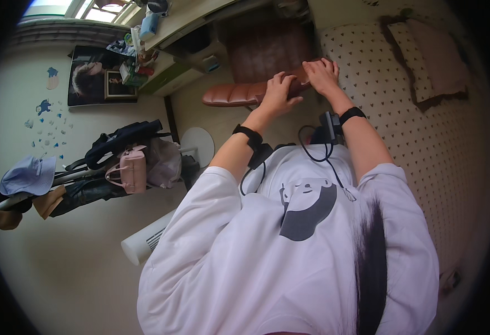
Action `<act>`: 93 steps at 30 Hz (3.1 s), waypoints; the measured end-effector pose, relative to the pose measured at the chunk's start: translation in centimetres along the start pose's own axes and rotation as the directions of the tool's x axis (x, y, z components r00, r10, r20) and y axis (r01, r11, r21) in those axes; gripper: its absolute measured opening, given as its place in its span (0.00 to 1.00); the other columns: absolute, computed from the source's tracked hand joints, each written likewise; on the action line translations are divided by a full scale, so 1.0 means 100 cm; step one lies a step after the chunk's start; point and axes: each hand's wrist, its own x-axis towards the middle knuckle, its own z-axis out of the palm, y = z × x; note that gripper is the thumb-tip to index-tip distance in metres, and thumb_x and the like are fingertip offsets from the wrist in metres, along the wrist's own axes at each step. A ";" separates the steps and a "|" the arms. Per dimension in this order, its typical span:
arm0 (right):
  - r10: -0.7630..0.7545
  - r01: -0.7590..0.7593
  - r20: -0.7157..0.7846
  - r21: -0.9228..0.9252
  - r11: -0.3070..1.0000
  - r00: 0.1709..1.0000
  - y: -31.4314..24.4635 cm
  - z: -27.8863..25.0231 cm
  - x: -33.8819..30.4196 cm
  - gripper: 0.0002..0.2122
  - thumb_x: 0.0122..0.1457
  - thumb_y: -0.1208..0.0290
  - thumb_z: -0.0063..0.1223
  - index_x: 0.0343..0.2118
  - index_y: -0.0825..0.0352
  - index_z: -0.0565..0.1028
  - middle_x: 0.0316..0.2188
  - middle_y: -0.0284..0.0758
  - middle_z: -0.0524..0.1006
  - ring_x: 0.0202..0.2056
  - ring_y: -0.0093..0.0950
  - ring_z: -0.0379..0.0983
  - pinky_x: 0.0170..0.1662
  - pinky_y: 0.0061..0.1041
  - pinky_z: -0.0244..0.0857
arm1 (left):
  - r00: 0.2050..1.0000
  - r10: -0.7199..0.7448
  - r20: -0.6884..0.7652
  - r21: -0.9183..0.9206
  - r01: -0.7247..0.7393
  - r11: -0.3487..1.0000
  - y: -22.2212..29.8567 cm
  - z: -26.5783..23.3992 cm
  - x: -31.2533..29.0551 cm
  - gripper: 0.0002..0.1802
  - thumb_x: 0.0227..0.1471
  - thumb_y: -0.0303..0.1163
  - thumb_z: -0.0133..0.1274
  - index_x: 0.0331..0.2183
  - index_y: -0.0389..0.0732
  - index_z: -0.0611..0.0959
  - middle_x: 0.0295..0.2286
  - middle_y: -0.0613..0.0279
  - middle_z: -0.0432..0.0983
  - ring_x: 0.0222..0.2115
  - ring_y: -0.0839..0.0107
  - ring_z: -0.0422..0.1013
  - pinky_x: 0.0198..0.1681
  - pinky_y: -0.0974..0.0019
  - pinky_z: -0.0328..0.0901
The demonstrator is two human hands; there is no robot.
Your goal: The person cleans a white tower fan with a dark cloth, wiping the top, sides, and base. They then move to a shoe rack, rearranging shoe boxes and wiping the shelves with the same cloth.
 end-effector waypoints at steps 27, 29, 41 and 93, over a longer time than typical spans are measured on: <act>-0.227 0.234 0.062 -0.137 0.963 0.972 -0.061 -0.023 -0.005 0.17 0.48 0.65 0.60 0.43 0.58 0.73 0.40 0.38 0.71 0.42 0.41 0.71 0.46 0.40 0.67 | 0.891 -0.448 0.067 0.562 0.337 0.755 -0.111 -0.091 -0.092 0.56 0.45 0.67 0.51 0.62 0.36 0.57 0.64 0.49 0.46 0.66 0.56 0.39 0.66 0.43 0.35; -0.029 0.037 0.056 -0.146 0.989 0.998 -0.033 -0.043 0.017 0.17 0.48 0.65 0.59 0.42 0.59 0.73 0.41 0.40 0.72 0.44 0.43 0.71 0.48 0.40 0.67 | 0.891 -0.453 0.043 0.569 0.351 0.744 -0.110 -0.088 -0.089 0.53 0.48 0.66 0.48 0.62 0.36 0.57 0.64 0.48 0.47 0.66 0.55 0.39 0.66 0.43 0.34; -0.314 0.248 0.234 0.274 0.929 0.920 -0.159 0.042 -0.015 0.13 0.47 0.70 0.56 0.38 0.62 0.73 0.39 0.41 0.72 0.43 0.43 0.71 0.47 0.37 0.67 | 0.858 -0.513 0.014 0.597 0.404 0.693 -0.110 -0.079 -0.086 0.49 0.54 0.64 0.43 0.63 0.36 0.57 0.64 0.48 0.47 0.66 0.55 0.38 0.65 0.41 0.32; -0.411 -0.295 0.532 0.807 0.512 0.741 -0.223 0.018 -0.043 0.12 0.58 0.73 0.55 0.45 0.68 0.73 0.37 0.29 0.75 0.38 0.17 0.71 0.42 0.18 0.65 | 0.919 -0.392 0.051 -0.773 0.285 0.567 -0.110 -0.154 -0.166 0.45 0.57 0.57 0.49 0.63 0.38 0.55 0.58 0.45 0.61 0.58 0.57 0.60 0.58 0.61 0.58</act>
